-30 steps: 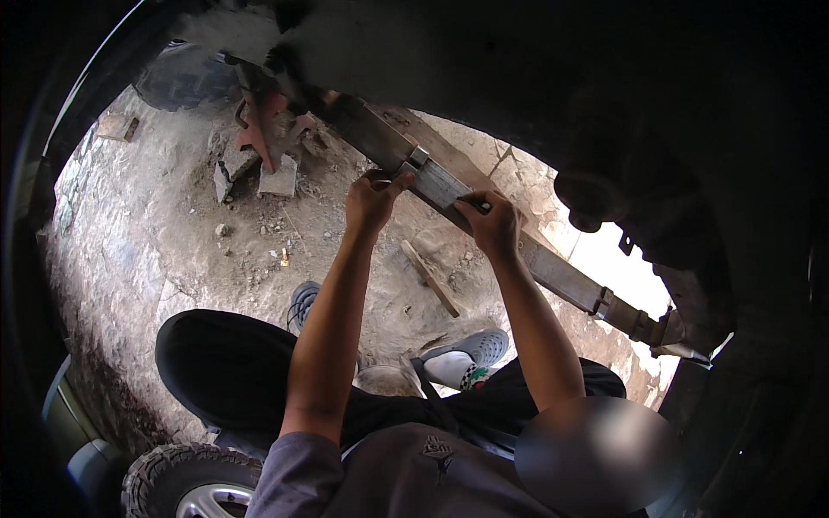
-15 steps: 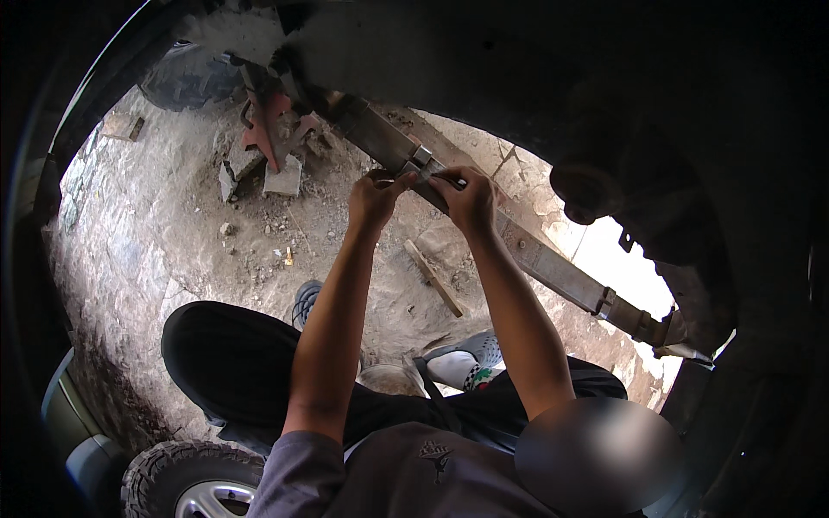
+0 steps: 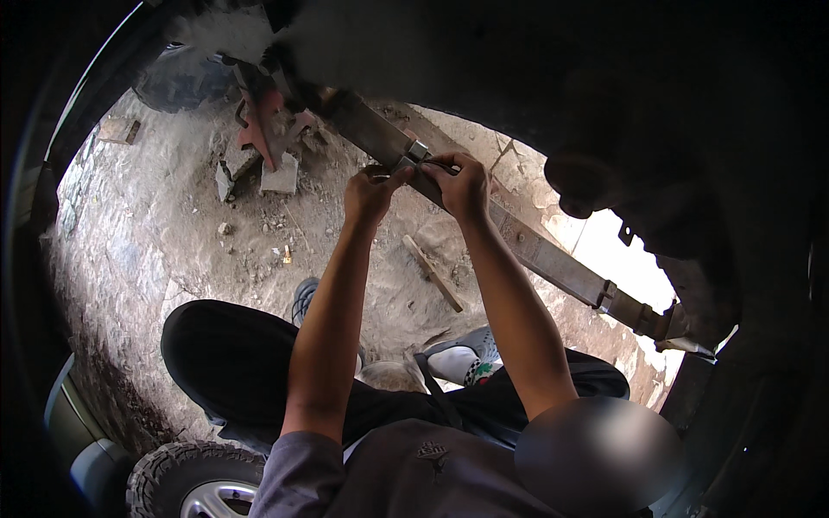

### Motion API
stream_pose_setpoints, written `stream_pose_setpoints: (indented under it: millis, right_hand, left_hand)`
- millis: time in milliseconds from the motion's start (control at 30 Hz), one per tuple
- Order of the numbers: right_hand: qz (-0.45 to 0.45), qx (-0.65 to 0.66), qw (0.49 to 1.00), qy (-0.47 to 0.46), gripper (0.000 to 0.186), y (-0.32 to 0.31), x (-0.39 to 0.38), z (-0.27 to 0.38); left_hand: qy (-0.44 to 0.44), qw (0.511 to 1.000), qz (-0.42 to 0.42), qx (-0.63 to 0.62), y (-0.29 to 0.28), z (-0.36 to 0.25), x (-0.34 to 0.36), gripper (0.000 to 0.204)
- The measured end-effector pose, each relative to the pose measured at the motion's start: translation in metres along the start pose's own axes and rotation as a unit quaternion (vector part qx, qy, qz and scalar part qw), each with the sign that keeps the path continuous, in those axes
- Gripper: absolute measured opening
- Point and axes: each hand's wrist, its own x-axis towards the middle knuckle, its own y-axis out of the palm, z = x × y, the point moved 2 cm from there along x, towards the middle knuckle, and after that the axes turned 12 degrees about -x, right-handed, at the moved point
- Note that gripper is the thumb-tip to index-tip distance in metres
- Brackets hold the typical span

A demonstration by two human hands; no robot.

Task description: The person sits beneath a vehicle and uses a wrench to tighten bolts on a metal suspension component. They repeatedly adjust the wrench and turn the fasteners to secure the part in place.

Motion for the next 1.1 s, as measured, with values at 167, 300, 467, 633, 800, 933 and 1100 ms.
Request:
stream_pose_setpoints:
  millis: [167,300,467,633,800,933,1100]
  right_hand:
    - [-0.043,-0.143,0.989,-0.024,0.025,-0.013,-0.015,-0.02]
    - [-0.037,-0.264,0.964,0.001,0.025,-0.057,-0.045,-0.059]
    - [-0.019,-0.227,0.974,-0.018,0.026,-0.081,-0.061,-0.074]
    - [-0.02,-0.201,0.979,0.023,0.026,-0.028,-0.019,-0.063]
    - [-0.081,-0.219,0.972,0.002,0.023,-0.004,0.003,-0.04]
    - [-0.018,-0.195,0.98,-0.027,0.021,-0.028,-0.015,-0.053]
    - [0.041,-0.273,0.961,0.001,0.022,-0.094,-0.049,-0.068]
  left_hand:
    - [0.004,1.0,-0.005,-0.002,-0.002,0.004,-0.001,0.053]
    - [-0.006,1.0,-0.002,-0.009,-0.007,-0.007,-0.011,0.056]
    - [0.012,1.0,-0.023,0.005,-0.003,0.005,-0.004,0.053]
    - [0.04,0.999,-0.031,-0.012,0.0,0.014,0.001,0.052]
    - [0.02,0.999,-0.013,0.039,0.003,0.0,0.001,0.057]
    - [0.035,0.999,-0.024,0.023,-0.006,0.003,-0.004,0.056]
    - [0.028,0.999,-0.017,0.035,-0.014,0.0,-0.005,0.055]
